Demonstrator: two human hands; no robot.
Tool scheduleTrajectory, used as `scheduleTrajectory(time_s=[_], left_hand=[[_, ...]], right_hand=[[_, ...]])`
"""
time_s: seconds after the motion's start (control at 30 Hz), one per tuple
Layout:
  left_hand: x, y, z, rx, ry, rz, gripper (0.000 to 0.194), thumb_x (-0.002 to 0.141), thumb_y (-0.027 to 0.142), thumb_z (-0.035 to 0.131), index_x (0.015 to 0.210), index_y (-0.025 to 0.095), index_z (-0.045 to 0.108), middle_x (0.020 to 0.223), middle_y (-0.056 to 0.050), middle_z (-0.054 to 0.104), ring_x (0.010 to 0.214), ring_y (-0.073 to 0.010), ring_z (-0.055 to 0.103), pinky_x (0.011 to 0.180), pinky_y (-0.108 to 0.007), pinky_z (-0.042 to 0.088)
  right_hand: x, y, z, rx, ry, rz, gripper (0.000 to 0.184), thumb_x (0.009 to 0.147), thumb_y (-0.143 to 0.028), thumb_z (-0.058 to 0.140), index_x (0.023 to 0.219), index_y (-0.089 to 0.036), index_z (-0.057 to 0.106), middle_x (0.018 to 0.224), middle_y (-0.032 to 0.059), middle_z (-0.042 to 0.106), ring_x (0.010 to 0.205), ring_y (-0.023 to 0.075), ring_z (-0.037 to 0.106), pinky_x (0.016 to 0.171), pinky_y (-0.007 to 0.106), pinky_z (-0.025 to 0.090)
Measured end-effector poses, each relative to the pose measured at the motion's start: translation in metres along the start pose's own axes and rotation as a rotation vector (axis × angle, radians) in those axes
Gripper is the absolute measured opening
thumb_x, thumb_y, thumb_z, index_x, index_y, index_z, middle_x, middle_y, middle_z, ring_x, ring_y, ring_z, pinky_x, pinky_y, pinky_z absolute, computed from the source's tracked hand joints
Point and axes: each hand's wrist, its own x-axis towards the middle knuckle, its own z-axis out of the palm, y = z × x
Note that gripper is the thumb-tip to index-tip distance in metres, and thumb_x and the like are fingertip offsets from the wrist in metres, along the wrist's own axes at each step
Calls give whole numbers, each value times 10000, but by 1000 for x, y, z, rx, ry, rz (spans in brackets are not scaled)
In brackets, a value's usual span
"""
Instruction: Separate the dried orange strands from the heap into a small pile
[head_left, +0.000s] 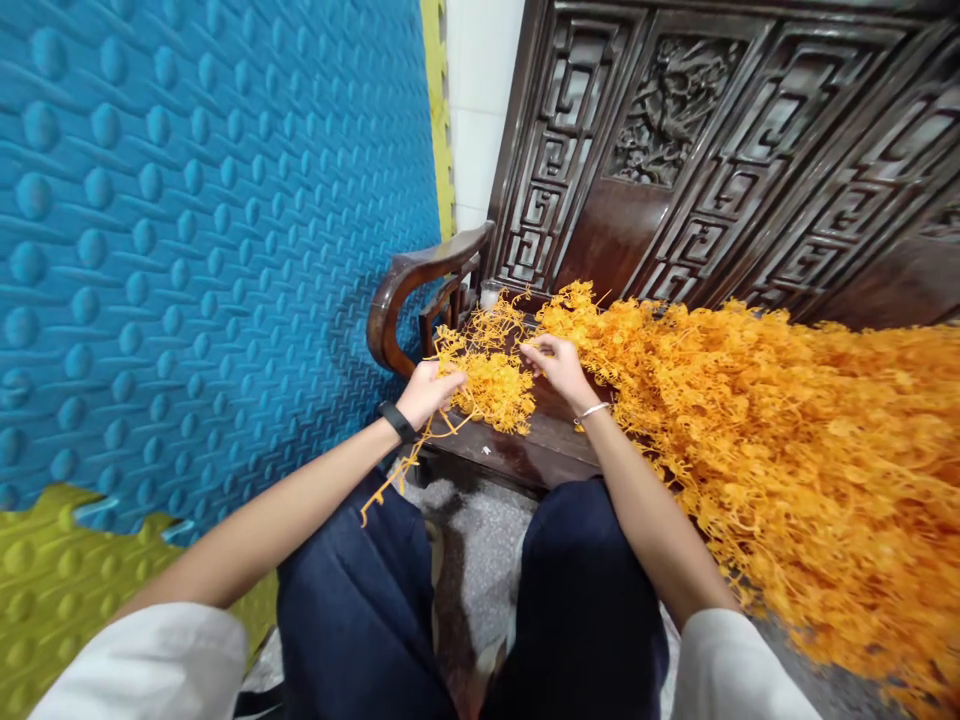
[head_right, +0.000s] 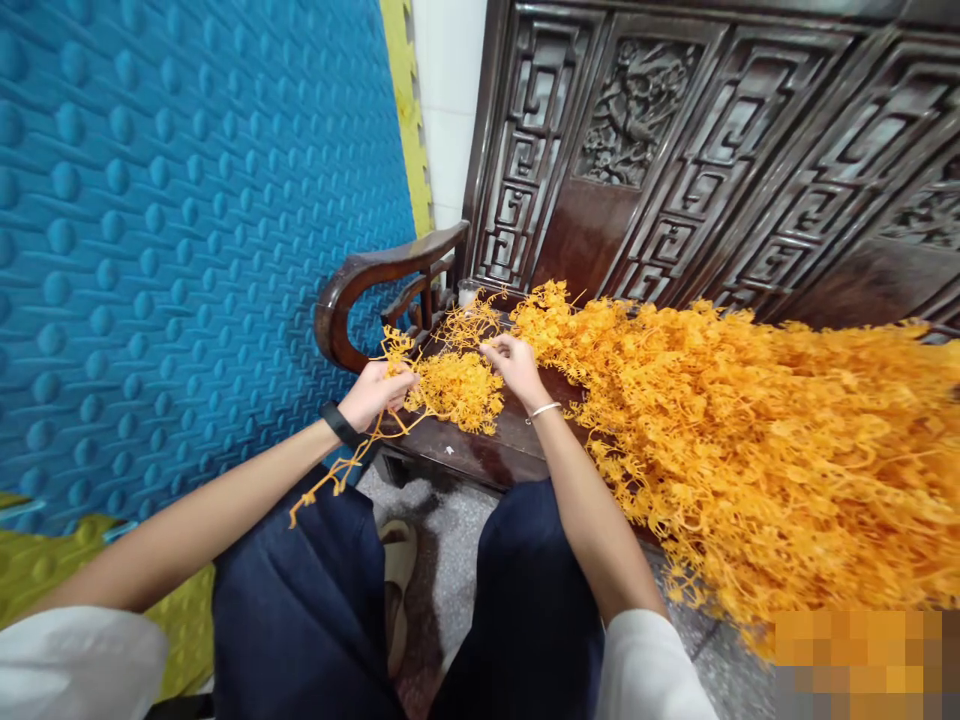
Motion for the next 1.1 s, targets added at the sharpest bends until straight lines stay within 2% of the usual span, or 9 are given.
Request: scheduleTrajectory(time_s=[0.1,0.27,0.37,0.47,0.6,0.73,0.9,1.0,1.1], left_hand=[[8,5,-7,41,-90,4,236,666,271,650,520,145,515,374,67,407,330,-49,366,387,-199,331],[14,5,-13,48,-205,-38,269,655,328,707,570,140,535,403,47,491,330,-62,425,403,-207,349],[15,3,-14,48,-247,-68,310,674,397,699,604,140,539,421,36,519,341,-67,444,410,-207,357],[16,4,-16,37,-251,-131,332,716,467,641,717,140,583,426,33,533,344,-79,458,410,-204,362],[13,9,-18,58,-274,-202,396,740,534,565,742,139,601,416,8,537,350,-97,471,408,-211,381],[7,14,-18,-6,-373,-225,444,775,550,451,744,137,611,432,-22,548,374,-112,483,416,-222,403],[6,15,-19,-95,-482,-208,412,802,465,357,784,141,610,467,-33,566,419,-129,513,447,-236,430],[5,16,-17,-93,-493,-192,357,800,420,375,804,145,602,475,-32,574,429,-133,518,446,-236,429],[2,21,-15,-110,-489,-182,306,781,405,397,779,160,579,466,-27,572,422,-137,515,437,-238,417]], right_hand=[[-7,7,9,140,-139,44,304,669,-448,666,743,-192,519,598,-5,589,490,109,497,465,243,410],[-7,19,25,11,-250,38,365,643,-461,675,789,-207,458,545,-42,565,442,99,454,451,225,365],[-4,27,26,-100,-221,-18,330,668,-451,660,787,-190,497,556,-44,533,479,100,453,499,231,367],[-1,31,28,-221,-198,-97,255,707,-391,644,804,-163,581,578,-41,504,527,103,456,543,233,370],[3,32,38,-274,-215,-122,175,728,-275,628,845,-149,658,618,-27,539,571,105,469,600,239,380],[6,35,48,-299,-193,-124,262,740,-225,605,982,-141,661,679,-19,565,566,97,447,618,244,387],[9,38,51,-314,-111,-100,370,729,-162,583,1096,-126,609,829,30,607,580,98,451,676,280,425],[6,32,49,-292,-68,-91,339,720,-146,583,1057,-124,618,908,65,624,623,109,485,718,301,443],[-2,14,44,-118,-55,-88,187,749,-202,581,907,-130,652,862,63,646,710,136,547,742,299,453]])
